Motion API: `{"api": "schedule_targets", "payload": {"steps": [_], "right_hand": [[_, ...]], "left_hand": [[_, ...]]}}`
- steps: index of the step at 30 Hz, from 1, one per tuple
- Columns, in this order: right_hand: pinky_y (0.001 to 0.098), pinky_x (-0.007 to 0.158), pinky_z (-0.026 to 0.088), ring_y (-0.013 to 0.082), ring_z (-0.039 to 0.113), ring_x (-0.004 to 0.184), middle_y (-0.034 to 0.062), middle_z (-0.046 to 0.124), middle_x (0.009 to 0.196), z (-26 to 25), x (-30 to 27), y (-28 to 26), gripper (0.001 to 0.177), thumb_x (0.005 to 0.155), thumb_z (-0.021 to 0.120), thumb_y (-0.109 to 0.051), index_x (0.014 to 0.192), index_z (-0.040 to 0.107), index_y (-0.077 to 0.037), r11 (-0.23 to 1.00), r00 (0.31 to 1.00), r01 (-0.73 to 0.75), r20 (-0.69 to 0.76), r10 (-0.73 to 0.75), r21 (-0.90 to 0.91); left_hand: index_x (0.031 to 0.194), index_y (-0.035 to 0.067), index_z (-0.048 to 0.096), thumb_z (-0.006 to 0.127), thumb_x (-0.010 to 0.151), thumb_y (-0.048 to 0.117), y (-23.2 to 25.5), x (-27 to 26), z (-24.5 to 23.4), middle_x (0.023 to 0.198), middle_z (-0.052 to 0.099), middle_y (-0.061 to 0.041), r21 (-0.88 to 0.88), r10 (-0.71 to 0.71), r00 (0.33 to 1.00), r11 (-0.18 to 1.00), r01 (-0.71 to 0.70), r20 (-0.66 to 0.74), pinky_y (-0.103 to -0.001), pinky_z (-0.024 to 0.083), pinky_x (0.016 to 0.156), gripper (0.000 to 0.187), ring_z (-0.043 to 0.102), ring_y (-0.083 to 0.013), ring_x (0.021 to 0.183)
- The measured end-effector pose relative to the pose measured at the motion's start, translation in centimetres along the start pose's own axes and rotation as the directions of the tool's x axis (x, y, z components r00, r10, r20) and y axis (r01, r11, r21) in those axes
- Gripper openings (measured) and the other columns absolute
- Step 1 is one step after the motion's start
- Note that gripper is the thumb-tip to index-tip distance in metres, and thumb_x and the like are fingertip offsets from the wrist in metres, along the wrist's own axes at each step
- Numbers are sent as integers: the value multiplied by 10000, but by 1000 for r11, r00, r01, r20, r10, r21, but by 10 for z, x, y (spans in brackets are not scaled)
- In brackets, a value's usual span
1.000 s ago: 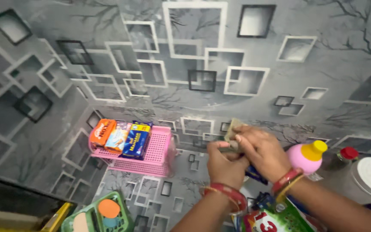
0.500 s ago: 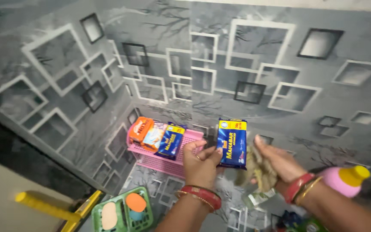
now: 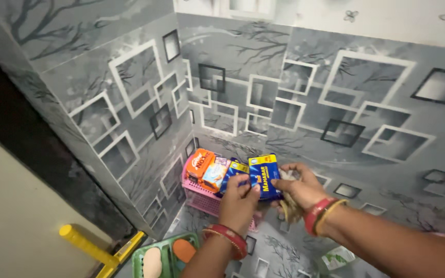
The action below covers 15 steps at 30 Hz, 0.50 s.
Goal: The person organizes various household items into a pink plastic basket. They place a bar of soap, a box of detergent, a blue box, a bottle of liquid, and a small jar into the basket one by one.
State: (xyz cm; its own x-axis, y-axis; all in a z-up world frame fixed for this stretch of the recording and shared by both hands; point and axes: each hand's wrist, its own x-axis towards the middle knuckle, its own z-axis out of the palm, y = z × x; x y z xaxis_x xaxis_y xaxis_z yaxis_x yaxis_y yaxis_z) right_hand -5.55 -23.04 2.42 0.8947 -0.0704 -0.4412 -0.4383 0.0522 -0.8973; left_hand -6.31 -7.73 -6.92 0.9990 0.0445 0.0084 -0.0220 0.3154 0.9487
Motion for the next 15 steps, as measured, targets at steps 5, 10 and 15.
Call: {"api": "schedule_targets", "payload": {"steps": [5,10,15], "right_hand": [[424,439,500,289,615,537,223,660,843,36,45,27,517,855,683,3,1286,447,-159,994,999,5,-50,1,105],[434,465,550,296,646,553,223,690,874,52,69,69,445,876,657,21,1262,461,-82,955,986,91,-157,-47,284],[446,494,557,316,665,588,188,663,881,77,90,99,453,866,661,13,1249,447,-102,914,989,56,-145,3,402]], "left_hand": [[1268,86,641,714,876,124,7,4,-45,1135,730,-168,632,95,992,775,-22,-82,-374,543,926,400,719,-285,1053],[1231,58,670,717,838,102,12,3,-73,1230,679,-179,798,231,973,589,-129,-13,-463,485,991,398,623,-390,1151],[1243,34,657,715,835,93,1,7,-79,1282,661,-180,808,309,951,560,-183,1,-464,460,1023,416,598,-391,1187]]}}
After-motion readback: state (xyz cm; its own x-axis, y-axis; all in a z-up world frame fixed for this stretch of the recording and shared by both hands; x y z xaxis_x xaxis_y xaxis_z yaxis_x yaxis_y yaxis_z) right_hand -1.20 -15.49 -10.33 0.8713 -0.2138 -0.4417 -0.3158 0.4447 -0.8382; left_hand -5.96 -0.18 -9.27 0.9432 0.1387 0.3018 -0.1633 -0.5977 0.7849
